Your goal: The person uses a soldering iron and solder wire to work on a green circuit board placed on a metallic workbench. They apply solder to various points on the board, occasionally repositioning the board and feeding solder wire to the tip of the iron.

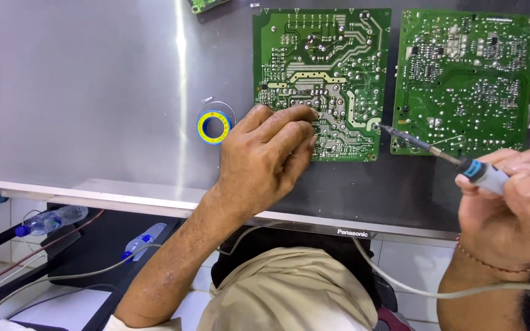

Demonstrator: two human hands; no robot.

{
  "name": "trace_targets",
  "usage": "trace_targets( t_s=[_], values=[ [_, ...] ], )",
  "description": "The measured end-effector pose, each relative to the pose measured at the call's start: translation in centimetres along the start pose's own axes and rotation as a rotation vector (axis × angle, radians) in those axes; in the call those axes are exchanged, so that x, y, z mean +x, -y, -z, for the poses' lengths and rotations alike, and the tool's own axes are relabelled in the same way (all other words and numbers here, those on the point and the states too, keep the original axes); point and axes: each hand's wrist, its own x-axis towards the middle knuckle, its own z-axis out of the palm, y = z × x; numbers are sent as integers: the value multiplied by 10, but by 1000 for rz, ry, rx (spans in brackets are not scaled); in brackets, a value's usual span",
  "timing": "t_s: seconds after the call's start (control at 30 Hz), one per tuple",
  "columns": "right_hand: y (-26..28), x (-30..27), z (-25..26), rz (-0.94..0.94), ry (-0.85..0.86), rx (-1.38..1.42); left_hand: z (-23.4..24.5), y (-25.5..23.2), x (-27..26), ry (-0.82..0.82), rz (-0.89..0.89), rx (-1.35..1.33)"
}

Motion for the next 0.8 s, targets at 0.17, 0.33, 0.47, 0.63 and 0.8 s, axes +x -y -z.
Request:
trace_targets(
  t_s=[0.17, 0.33, 0.47, 0.63, 0.8],
  values=[
    [-9, 43, 19, -47, 208, -3, 1, -1, 0, 1, 34, -50],
    [-8, 84, 14, -134, 330, -27, 5, -2, 1, 10, 65, -49],
    [1, 91, -4, -123, 300, -70, 10, -2, 0, 32, 113, -101],
    [2, 85, -21, -90, 236, 65, 9, 0, -2, 35, 133, -111],
    [5, 77, -37, -9, 290, 40, 5, -1, -6, 12, 127, -45]
  ],
)
